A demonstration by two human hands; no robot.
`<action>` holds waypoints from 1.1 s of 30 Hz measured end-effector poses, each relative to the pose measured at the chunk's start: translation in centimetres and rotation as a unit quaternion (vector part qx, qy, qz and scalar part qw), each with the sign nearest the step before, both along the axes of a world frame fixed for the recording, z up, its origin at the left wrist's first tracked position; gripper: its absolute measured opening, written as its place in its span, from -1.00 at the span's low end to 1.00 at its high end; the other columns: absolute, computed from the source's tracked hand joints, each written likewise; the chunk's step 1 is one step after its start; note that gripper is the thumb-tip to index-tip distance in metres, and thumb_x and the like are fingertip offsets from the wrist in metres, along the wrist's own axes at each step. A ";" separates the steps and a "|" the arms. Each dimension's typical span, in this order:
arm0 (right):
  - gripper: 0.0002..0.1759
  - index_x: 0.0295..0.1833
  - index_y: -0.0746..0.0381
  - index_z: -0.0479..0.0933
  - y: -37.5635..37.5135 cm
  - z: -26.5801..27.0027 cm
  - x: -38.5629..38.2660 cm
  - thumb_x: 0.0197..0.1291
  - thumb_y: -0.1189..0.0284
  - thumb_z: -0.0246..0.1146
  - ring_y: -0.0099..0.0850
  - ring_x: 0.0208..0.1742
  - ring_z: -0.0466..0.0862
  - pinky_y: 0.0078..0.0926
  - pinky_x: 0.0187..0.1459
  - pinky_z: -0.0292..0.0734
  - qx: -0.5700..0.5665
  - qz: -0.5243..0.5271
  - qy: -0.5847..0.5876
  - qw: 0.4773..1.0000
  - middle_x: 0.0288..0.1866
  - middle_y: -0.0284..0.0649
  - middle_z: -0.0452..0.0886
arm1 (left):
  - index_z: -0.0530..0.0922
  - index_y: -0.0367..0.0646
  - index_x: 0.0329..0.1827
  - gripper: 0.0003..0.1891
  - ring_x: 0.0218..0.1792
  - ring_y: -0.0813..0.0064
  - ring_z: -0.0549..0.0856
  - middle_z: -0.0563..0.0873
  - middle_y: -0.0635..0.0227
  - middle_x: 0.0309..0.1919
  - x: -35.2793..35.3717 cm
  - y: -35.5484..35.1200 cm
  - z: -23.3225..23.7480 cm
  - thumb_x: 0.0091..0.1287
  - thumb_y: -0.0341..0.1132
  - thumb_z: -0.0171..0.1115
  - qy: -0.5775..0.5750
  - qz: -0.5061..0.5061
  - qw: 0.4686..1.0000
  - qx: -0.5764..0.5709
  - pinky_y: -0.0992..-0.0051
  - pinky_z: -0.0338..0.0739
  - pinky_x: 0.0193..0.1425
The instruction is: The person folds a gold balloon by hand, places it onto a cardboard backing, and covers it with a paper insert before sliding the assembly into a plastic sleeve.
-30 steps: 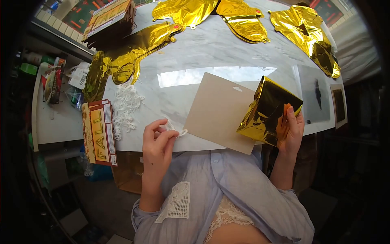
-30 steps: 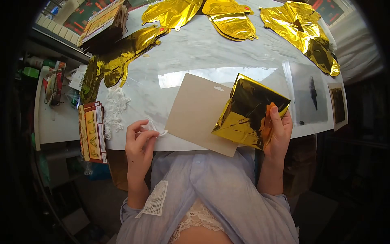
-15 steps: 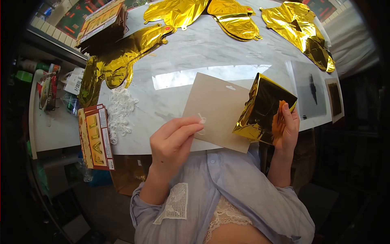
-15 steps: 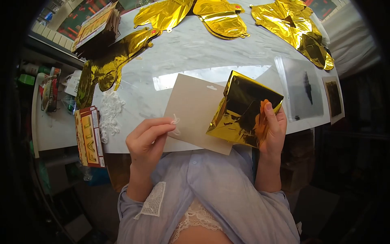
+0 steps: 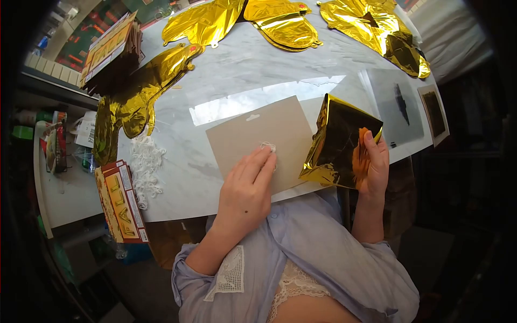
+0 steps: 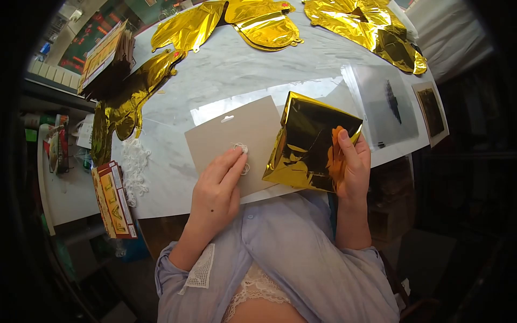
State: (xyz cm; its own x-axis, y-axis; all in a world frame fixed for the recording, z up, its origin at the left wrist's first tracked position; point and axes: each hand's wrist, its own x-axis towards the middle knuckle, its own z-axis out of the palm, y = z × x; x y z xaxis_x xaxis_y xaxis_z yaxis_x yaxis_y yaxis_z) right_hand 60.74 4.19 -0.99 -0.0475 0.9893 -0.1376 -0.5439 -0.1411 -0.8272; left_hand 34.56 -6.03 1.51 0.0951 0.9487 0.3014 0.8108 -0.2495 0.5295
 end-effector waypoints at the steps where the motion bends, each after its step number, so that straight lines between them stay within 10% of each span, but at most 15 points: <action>1: -0.72 0.32 0.30 0.58 0.1 0.3 -0.5 0.64 0.43 0.26 -0.49 0.08 0.81 -0.53 0.11 0.74 0.001 0.006 -0.001 1.000 0.17 -0.22 0.79 | 0.68 -0.34 0.22 -0.50 0.31 -0.01 0.73 0.71 0.05 0.35 0.1 -0.1 0.5 0.20 -0.74 0.10 -0.023 0.007 1.000 -0.001 0.20 0.64 0.38; 8: -0.73 0.24 0.27 0.61 0.9 2.0 -4.6 0.59 0.37 0.35 -0.75 -0.26 0.58 -0.75 -0.23 0.47 -0.050 0.186 -0.066 0.979 -0.11 -0.40 0.73 | 0.60 -0.31 0.04 -0.72 0.22 0.08 0.75 0.74 -0.15 0.25 -2.7 -1.9 1.3 0.41 -0.66 -0.07 -0.313 0.146 0.926 0.153 0.24 0.58 0.37; 11: -0.68 0.25 0.35 0.63 1.0 2.7 -8.4 0.58 0.37 0.35 -0.70 -0.10 0.65 -0.62 -0.06 0.60 0.018 0.250 -0.106 0.962 -0.04 -0.38 0.76 | 0.56 -0.36 0.35 -0.60 0.42 -0.06 0.64 0.63 -0.20 0.41 -3.1 -1.5 2.2 0.47 -0.57 0.04 -0.164 0.112 0.974 0.107 0.13 0.46 0.55; 14: -0.69 0.20 0.40 0.64 1.7 1.1 -9.6 0.57 0.38 0.35 -0.65 -0.05 0.69 -0.53 -0.02 0.64 0.037 0.288 -0.162 0.943 -0.02 -0.29 0.79 | 0.12 -0.34 0.77 -0.25 0.78 -0.09 0.12 0.16 -0.08 0.77 -2.3 -0.4 1.2 0.60 -0.30 0.17 -0.013 0.074 0.996 -0.042 -0.11 -0.02 0.79; 33: -0.62 0.23 0.37 0.50 2.9 1.8 -9.6 0.44 0.44 0.42 -0.24 -0.31 0.81 -0.30 -0.21 0.66 0.143 0.199 -0.455 0.856 -0.32 -0.08 0.78 | 0.10 -0.20 0.82 -0.23 0.81 0.08 0.07 0.10 0.10 0.82 -0.9 0.3 -3.4 0.69 0.01 0.02 0.124 0.113 0.981 -0.100 -0.08 -0.18 0.81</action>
